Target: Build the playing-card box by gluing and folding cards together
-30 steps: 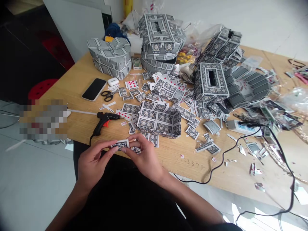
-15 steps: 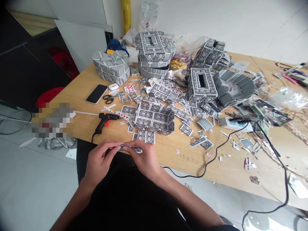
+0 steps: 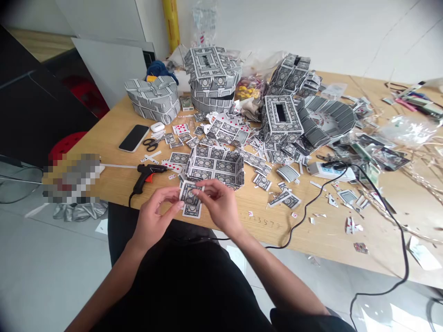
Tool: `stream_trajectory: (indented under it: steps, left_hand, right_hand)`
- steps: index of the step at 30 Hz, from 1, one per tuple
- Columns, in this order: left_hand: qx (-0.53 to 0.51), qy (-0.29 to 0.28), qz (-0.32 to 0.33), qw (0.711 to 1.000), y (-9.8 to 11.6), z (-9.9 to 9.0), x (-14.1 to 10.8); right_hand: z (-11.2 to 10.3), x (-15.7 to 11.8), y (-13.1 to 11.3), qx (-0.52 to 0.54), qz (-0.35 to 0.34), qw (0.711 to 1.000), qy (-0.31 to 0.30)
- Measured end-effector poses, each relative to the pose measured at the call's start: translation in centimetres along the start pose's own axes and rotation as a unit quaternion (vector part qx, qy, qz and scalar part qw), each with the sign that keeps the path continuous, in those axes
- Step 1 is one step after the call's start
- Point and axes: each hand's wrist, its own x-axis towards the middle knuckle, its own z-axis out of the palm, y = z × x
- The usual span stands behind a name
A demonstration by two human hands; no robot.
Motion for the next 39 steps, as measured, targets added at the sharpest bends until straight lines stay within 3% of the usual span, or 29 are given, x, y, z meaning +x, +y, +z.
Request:
stream_trajectory:
  steps: [5,10,18,25,30,39]
  left_hand:
    - [0.016,0.016,0.017,1.000,-0.6,-0.4,3.1]
    - [0.009,0.020,0.004,1.000,-1.8,0.1,4.4]
    - [0.021,0.016,0.015,1.000,-3.1,0.8,5.6]
    - [0.107,0.006,0.113,0.988,-2.1,1.0,7.6]
    - [0.135,-0.006,0.134,0.982,-2.2,1.2,8.0]
    - [0.119,-0.018,0.121,0.985,-2.6,1.3,8.2]
  right_hand:
    - [-2.3,6.2,-2.5,-0.035,-0.032,0.999,0.014]
    - [-2.6,9.5,-2.1,-0.046,-0.005,0.998,-0.035]
    - [-2.4,9.2,-1.6,-0.059,0.003,0.998,-0.039]
    - [-2.7,8.0,-1.5,-0.076,-0.007,0.997,-0.031]
    - [-2.5,7.9,-1.5,-0.089,-0.015,0.996,-0.027]
    - [-3.7,7.7,-1.6,-0.105,0.023,0.987,-0.118]
